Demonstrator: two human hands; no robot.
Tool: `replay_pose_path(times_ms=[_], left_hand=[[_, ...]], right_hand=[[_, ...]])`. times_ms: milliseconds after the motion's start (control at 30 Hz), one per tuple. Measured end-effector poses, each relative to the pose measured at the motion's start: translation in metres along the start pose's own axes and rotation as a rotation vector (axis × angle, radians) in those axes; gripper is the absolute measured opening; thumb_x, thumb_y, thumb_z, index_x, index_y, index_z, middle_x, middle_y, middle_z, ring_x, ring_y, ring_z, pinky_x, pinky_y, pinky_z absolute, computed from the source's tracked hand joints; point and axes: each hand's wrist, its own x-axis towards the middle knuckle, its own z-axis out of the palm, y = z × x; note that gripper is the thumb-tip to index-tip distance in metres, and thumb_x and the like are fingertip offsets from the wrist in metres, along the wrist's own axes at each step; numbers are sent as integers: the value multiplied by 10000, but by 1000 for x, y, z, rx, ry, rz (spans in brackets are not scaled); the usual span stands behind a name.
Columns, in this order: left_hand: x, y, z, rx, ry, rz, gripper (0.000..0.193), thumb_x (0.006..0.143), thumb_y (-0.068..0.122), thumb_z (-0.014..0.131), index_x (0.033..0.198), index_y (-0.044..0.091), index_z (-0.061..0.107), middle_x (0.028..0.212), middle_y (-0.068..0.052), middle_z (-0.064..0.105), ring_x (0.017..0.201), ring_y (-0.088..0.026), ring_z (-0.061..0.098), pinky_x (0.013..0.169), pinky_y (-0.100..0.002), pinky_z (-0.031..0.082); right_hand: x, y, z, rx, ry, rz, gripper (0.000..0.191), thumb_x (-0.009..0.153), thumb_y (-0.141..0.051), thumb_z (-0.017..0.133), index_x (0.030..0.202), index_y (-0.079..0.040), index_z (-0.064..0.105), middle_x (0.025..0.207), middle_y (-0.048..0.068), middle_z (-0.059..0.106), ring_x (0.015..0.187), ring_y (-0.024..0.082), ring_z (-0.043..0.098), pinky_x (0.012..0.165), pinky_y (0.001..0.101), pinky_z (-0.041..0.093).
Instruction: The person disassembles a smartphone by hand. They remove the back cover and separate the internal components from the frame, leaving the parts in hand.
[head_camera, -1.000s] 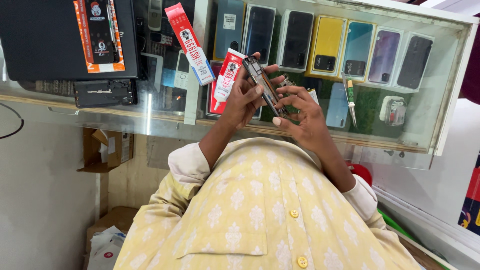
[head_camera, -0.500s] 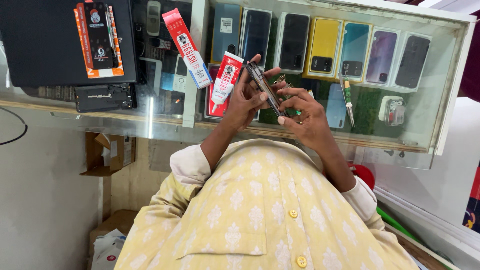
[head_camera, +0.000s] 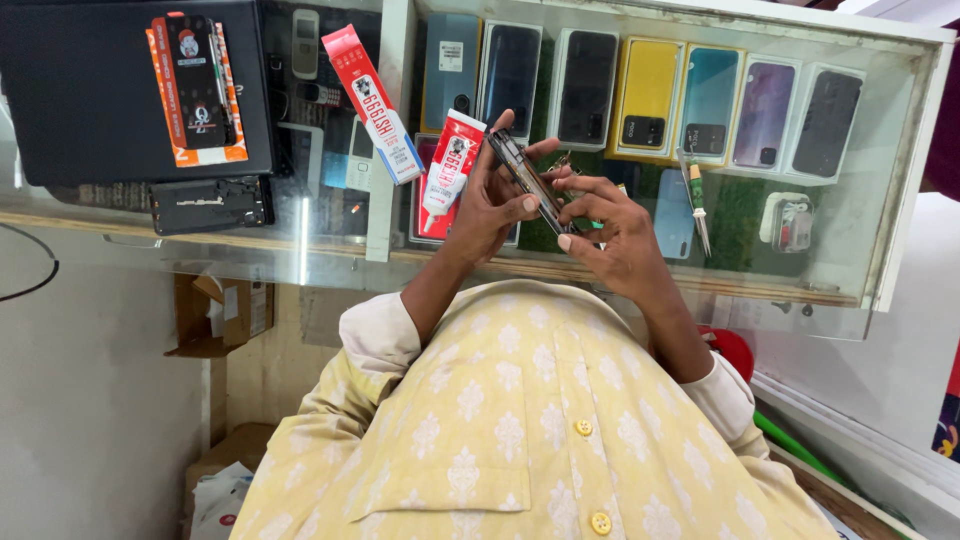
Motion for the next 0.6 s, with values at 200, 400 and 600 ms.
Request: replay_pose_path(times_ms=[200, 400, 600], left_hand=[[0, 1, 2, -4, 11, 3, 1154, 848, 34, 857, 1675, 238, 77, 1570, -224, 454, 1342, -371, 600, 1142, -528, 523], [-3, -2, 6, -1, -16, -20, 1141, 863, 16, 833, 1676, 255, 68, 1587, -219, 447, 1349, -361, 597, 1142, -521, 526], [-5, 0, 7, -1, -24, -21, 1123, 873, 38, 829, 1678, 263, 79, 1605, -220, 419, 1368, -355, 584, 1115, -510, 541]], right_hand=[[1, -1, -2, 16, -12, -9, 196, 859, -42, 737, 1031, 34, 685, 1412, 121, 559, 1211, 195, 633, 831, 297, 661], [-4, -1, -6, -6, 6, -12, 241, 839, -43, 712, 1056, 60, 695, 1386, 140, 582, 1169, 192, 655, 799, 282, 657], [-7, -3, -7, 8, 22, -47, 219, 848, -18, 668, 1046, 70, 697, 1410, 153, 599, 1209, 205, 662, 849, 293, 657]])
